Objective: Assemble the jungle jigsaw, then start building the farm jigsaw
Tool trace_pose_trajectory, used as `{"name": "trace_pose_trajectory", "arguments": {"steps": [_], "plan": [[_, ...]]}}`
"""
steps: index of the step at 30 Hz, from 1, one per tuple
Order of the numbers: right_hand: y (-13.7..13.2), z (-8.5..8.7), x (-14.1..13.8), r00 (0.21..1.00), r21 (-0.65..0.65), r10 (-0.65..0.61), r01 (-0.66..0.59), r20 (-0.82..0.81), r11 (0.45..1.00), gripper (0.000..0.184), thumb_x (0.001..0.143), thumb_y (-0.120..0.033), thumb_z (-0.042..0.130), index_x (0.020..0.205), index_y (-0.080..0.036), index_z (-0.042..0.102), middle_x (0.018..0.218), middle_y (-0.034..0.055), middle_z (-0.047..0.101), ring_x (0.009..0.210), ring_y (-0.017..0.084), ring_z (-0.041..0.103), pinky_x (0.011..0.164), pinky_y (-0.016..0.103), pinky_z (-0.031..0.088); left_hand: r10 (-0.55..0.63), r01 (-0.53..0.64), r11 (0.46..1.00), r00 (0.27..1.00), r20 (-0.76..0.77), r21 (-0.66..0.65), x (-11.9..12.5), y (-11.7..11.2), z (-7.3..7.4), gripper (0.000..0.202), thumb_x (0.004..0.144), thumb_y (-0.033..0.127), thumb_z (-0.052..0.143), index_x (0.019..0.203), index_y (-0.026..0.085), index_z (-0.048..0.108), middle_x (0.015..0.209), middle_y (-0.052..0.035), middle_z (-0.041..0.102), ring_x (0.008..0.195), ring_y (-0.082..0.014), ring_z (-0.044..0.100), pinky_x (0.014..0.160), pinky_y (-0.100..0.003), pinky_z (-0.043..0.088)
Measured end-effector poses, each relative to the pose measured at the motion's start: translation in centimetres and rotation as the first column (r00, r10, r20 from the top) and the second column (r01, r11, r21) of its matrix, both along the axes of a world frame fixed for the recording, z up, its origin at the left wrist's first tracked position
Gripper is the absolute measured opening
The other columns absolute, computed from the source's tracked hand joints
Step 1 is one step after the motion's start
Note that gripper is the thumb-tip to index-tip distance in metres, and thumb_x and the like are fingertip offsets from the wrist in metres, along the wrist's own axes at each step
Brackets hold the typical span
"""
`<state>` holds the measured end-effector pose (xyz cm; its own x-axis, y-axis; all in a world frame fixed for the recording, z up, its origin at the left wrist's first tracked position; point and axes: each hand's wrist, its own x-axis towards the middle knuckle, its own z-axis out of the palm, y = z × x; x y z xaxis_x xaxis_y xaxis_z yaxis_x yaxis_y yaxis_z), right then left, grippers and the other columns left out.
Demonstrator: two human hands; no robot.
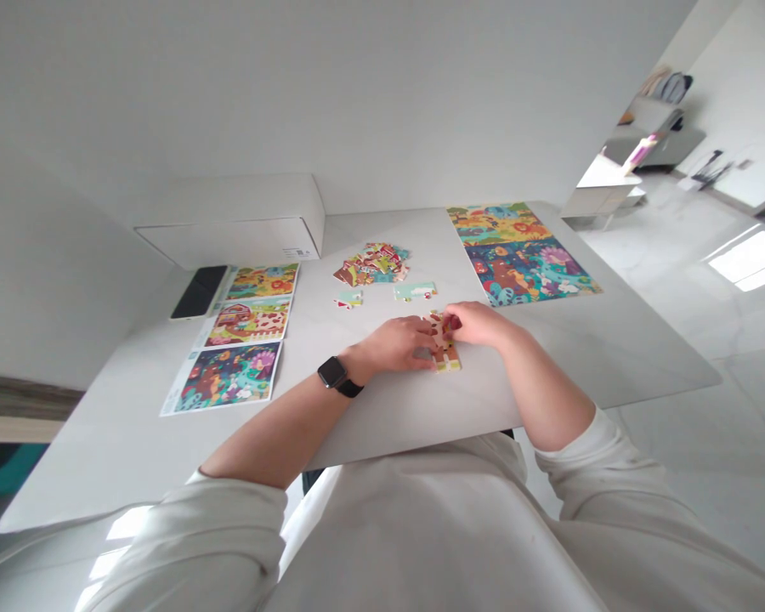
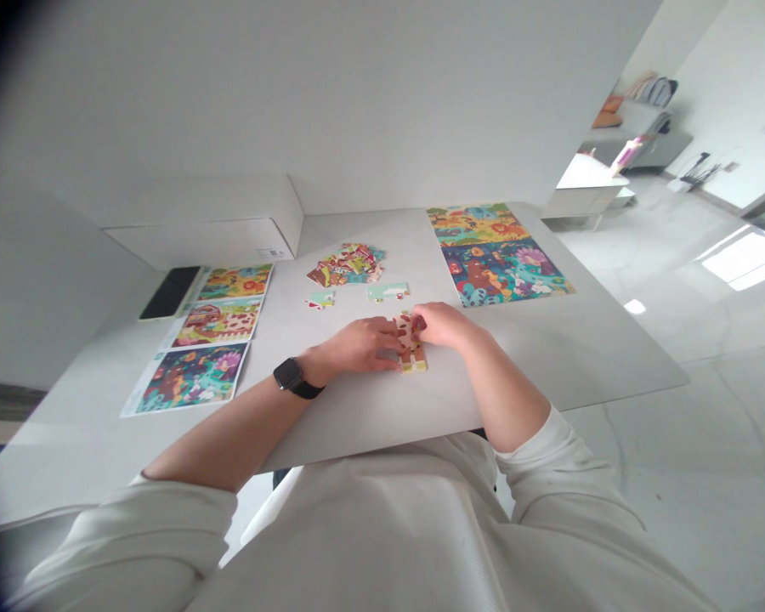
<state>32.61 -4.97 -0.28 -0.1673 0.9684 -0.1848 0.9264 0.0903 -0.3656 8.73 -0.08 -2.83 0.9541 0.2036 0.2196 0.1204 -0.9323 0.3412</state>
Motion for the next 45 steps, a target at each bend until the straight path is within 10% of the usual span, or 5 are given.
{"name": "trace_pose_trajectory", "arguments": {"steps": [12,45], "plan": [[0.34,-0.66,0.82,1.0,0.001,-0.004,0.004,0.015,1.0,0.053,0.087,-0.026,0.082,0.138,-0.025,0.071,0.103,0.0033,0.084,0.093,0.023,0.075,0.08,0.028,0.049,-0.063,0.062,0.998,0.993,0.098,0.008,0.01,0.56,-0.47,0.042,0.099,0.053,0.073,0.132,0.028,0.078,0.143,-0.0105,0.073,0.135,-0.0292,0.066,0.119,-0.044,0.047],[0.45,-0.88,0.94,1.0,-0.024,-0.004,0.004,0.015,1.0,0.051,0.088,-0.03,0.082,0.138,-0.026,0.069,0.101,0.0029,0.083,0.091,0.023,0.076,0.076,0.028,0.048,-0.033,0.031,0.999,0.997,0.065,0.024,0.0,0.3,-0.45,0.039,0.099,0.05,0.073,0.132,0.031,0.077,0.14,-0.008,0.075,0.127,-0.0277,0.07,0.111,-0.041,0.053]]}}
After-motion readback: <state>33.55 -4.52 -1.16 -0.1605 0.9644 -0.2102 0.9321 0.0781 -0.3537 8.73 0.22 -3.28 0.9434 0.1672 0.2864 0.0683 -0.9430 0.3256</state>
